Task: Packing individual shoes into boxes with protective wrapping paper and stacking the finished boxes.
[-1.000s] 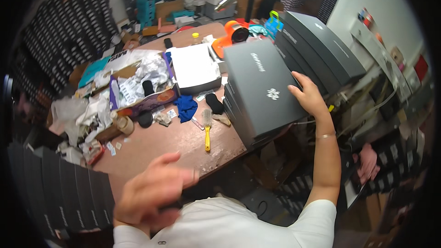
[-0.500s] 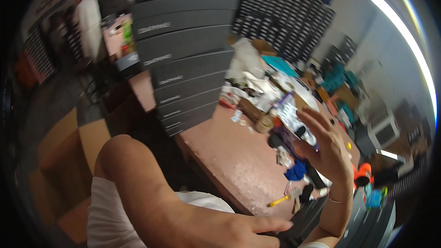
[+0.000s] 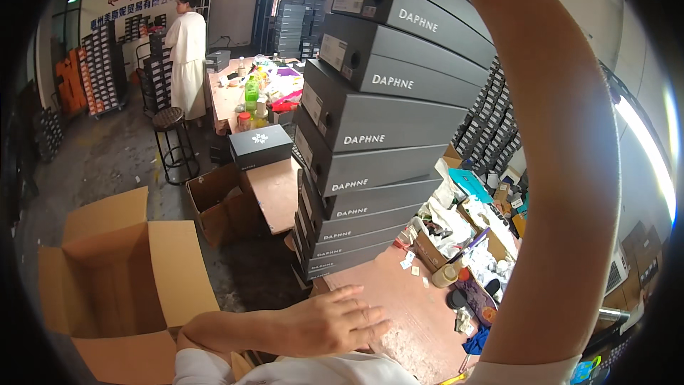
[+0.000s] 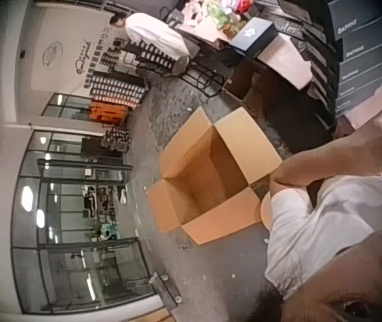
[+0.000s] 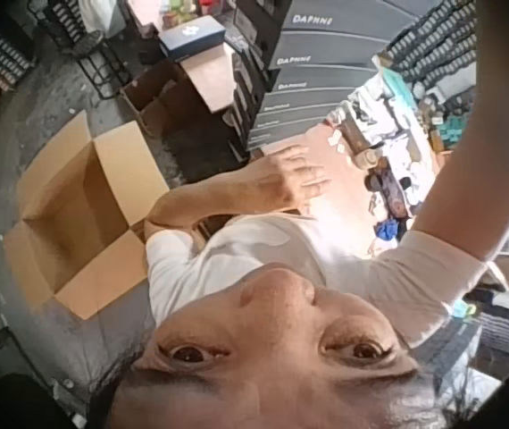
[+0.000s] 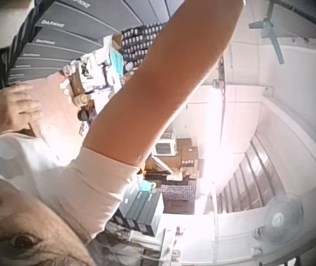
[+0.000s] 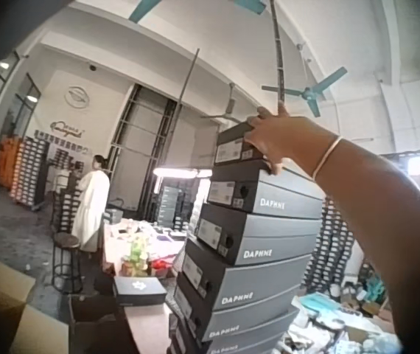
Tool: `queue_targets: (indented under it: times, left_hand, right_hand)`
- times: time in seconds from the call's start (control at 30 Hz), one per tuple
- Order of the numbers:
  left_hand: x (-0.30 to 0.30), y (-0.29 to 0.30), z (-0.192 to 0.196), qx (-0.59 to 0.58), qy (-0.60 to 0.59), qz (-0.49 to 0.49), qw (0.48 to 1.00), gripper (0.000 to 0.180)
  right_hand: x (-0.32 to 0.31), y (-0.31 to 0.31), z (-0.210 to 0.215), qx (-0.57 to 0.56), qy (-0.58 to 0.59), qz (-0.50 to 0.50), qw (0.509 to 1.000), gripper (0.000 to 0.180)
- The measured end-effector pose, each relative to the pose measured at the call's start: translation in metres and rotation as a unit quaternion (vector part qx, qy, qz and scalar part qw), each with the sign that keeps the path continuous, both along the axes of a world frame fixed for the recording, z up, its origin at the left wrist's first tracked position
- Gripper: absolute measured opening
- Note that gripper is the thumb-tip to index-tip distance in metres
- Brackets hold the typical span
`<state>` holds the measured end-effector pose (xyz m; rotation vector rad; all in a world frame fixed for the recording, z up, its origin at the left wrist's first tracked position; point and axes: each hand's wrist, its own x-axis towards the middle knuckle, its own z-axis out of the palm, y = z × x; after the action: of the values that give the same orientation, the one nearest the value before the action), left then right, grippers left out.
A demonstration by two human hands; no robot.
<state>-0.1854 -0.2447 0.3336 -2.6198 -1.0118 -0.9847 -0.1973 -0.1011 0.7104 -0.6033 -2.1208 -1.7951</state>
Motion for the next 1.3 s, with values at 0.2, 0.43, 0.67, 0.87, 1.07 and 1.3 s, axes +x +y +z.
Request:
queue_targets:
  times: [0.2, 0.43, 0.67, 0.87, 1.07, 1.3]
  left_hand:
    - [-0.017, 0.021, -0.003, -0.051, -0.008, 0.003, 0.999, 0.045]
    - [0.024, 0.086, 0.018, -0.019, -0.262, -0.103, 0.959, 0.056]
    - [0.088, 0.165, -0.085, -0.478, -0.675, -0.462, 0.32, 0.079]
    - [0.175, 0.173, -0.257, -0.531, -0.726, -0.199, 0.388, 0.067]
    - [0.165, 0.185, -0.39, -0.712, -0.506, 0.086, 0.479, 0.051]
    - [0.191, 0.174, -0.357, -0.717, -0.614, 0.083, 0.319, 0.059]
  right_hand:
    - [0.019, 0.042, 0.007, -0.04, 0.037, 0.07, 0.996, 0.057]
    - [0.258, 0.083, -0.045, -0.053, 0.197, 0.206, 0.957, 0.05]
    - [0.425, 0.0, -0.323, -0.288, 0.211, 0.216, 0.909, 0.034]
    - [0.436, -0.072, -0.557, -0.511, 0.32, 0.154, 0.783, 0.028]
    - [0.449, -0.065, -0.657, -0.629, 0.543, 0.074, 0.552, 0.034]
    - [0.471, -0.012, -0.744, -0.68, 0.71, -0.162, 0.088, 0.055]
